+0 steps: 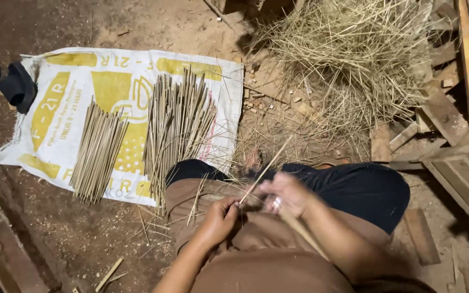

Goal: Stripping leaf material from palm leaf ribs using a hand tool to prepare them for broom making

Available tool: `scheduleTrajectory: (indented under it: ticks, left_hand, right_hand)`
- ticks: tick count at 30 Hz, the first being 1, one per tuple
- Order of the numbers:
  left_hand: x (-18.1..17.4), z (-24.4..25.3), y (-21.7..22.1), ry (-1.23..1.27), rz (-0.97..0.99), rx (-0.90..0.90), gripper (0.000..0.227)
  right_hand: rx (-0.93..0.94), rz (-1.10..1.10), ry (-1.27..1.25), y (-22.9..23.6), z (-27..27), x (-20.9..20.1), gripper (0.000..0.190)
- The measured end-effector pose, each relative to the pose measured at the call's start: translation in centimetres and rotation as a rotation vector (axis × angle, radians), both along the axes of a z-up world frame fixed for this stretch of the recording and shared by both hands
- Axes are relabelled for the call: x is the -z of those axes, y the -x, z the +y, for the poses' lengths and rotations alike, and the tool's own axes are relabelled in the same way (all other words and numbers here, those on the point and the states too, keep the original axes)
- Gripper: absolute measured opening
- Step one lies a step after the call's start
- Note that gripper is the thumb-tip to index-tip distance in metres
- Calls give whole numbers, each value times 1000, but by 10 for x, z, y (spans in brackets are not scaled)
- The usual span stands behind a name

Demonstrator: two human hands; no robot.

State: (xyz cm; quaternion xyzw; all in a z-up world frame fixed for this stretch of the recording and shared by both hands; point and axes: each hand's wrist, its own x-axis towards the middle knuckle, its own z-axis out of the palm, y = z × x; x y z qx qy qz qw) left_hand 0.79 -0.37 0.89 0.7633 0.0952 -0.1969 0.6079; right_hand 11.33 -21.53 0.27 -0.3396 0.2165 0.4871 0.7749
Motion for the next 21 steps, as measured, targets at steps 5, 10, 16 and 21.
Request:
scheduleTrajectory:
  ticks: [5,10,16,21]
  left_hand:
    - [7,6,8,57,127,-15,33]
    - [-21,14,0,14,253,57,34]
    - [12,-10,-10,-142,-142,-38,23]
    - [14,-4,-2,-225,-112,-105,20]
  right_hand:
    - [-51,-161,70,-32,-37,58,23]
    - [73,-338,111,-57,-54,35,33]
    - [-137,-249,213,6,-4,54,15]
    - [143,-401,249,-86,-78,72,11]
